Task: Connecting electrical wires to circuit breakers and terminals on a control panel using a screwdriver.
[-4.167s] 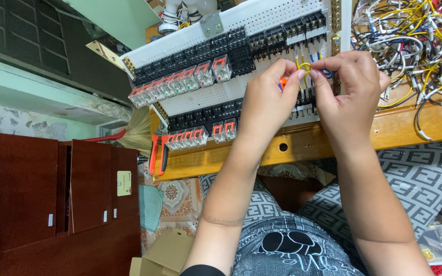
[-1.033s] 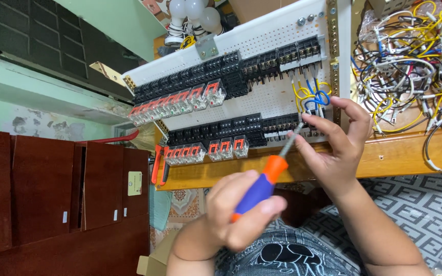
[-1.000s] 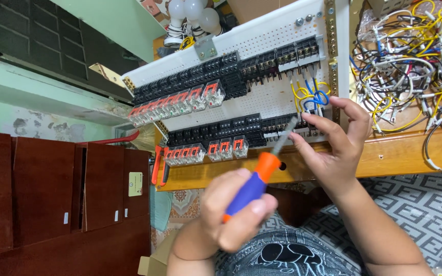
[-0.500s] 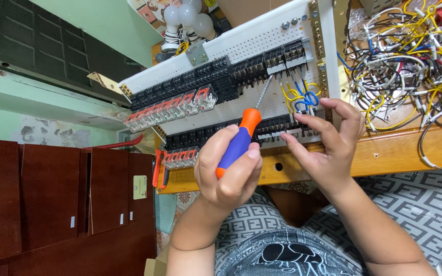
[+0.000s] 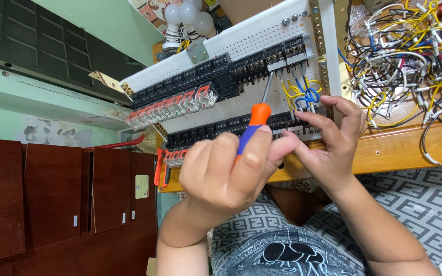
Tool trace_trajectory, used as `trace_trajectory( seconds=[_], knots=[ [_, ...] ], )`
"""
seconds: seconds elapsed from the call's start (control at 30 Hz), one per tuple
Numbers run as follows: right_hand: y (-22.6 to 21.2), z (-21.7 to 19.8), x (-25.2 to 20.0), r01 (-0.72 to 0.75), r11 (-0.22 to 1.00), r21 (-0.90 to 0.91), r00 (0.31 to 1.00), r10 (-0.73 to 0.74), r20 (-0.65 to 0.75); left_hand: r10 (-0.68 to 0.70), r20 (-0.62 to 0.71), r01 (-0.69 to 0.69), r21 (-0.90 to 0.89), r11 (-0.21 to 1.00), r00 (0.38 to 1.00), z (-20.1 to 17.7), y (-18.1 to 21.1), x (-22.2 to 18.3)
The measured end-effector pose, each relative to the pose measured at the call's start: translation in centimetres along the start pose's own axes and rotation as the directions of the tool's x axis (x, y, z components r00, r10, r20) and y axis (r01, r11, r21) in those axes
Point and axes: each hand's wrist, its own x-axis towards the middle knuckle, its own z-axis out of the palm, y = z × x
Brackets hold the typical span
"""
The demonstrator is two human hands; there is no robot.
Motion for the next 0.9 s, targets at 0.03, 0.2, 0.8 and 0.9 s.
trace_trajectory(
  seconds=[0.03, 0.2, 0.8, 0.9],
  knots=[
    [-0.1, 0.0, -0.1, -0.008, 1.000, -0.009, 1.000, 0.008, 0.000, -0.023, 0.037, 0.024, -0.027, 0.999, 0.999, -0.4, 0.0, 0.3],
    [-0.2, 0.0, 0.1, 0.006, 1.000, -0.012, 1.000, -0.006, -0.005, -0.119, 0.012, 0.120, -0.133, 0.984, 0.993, 0.7, 0.5, -0.6],
    [3.9, -14.2, 0.9, -0.139, 0.960, -0.243, 0.987, 0.116, -0.107, -0.137, -0.008, 0.135, -0.107, 0.985, 0.991, 0.5, -0.2, -0.1],
    [6.1, -14.7, 0.2, -0.185, 0.923, -0.337, 0.979, 0.145, -0.143, -0.071, -0.100, 0.059, -0.126, 0.990, 0.992, 1.3, -0.3, -0.4]
  ],
)
